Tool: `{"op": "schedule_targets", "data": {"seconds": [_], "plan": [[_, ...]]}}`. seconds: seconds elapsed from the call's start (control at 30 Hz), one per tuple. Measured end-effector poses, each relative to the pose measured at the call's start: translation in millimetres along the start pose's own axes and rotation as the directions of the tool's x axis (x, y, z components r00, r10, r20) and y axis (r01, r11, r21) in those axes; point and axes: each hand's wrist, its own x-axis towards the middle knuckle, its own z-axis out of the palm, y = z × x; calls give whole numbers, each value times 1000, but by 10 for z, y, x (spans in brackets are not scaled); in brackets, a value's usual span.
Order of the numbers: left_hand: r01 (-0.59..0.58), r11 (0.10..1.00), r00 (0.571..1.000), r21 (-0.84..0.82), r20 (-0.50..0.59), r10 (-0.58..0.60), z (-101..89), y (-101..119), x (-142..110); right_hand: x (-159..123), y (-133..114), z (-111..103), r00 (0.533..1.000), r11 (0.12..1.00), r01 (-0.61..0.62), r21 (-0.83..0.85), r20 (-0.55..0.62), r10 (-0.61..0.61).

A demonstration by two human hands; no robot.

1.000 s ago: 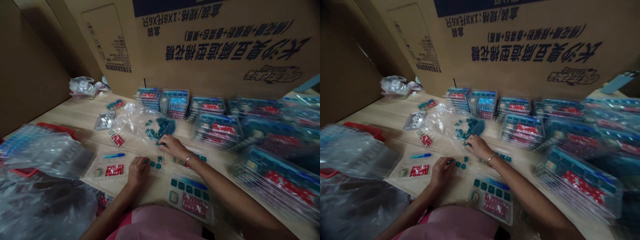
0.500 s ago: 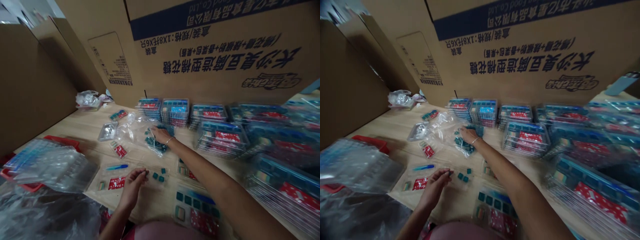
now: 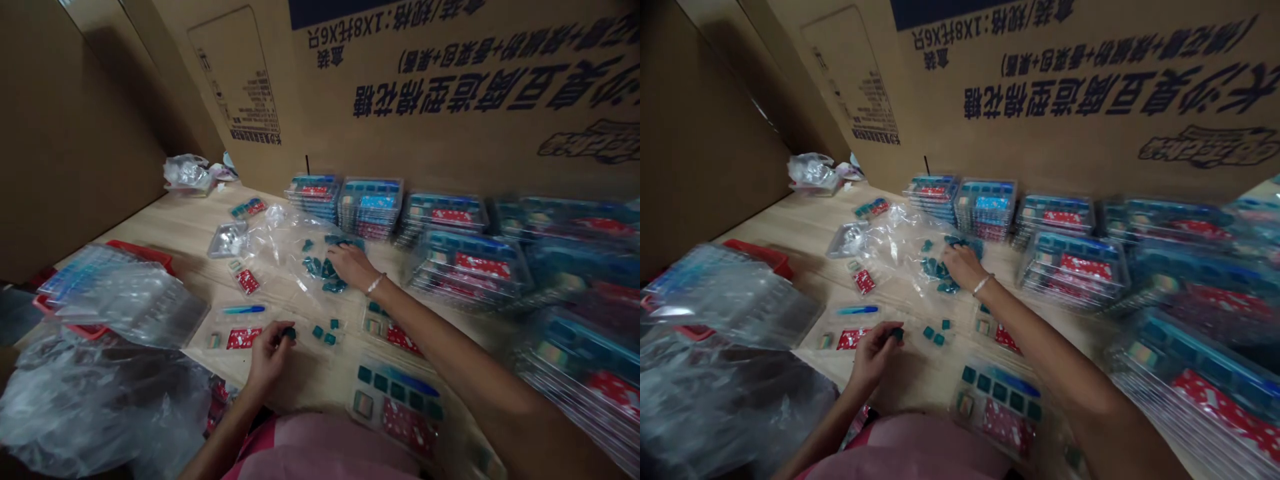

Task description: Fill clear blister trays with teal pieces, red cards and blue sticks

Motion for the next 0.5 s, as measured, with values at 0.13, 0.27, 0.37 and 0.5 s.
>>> {"op": "schedule_targets", "data": {"seconds": [0.13, 0.27, 0.37, 0.5], "plan": [[-3, 992, 997, -123, -74, -6, 164, 8, -10, -478, -506, 73, 995, 902, 49, 429, 57, -81], [-123, 992, 992, -12, -9, 123, 155, 51, -12, -724, -782, 269, 956, 514, -177, 839, 271, -115], [-306, 936, 948, 172, 145, 283, 27, 94, 10, -740, -782, 286, 952, 519, -185, 835, 283, -116], [-425, 835, 898, 348, 276, 342, -69, 62, 52, -689, -758, 238, 995, 825, 13, 566, 74, -66]]}}
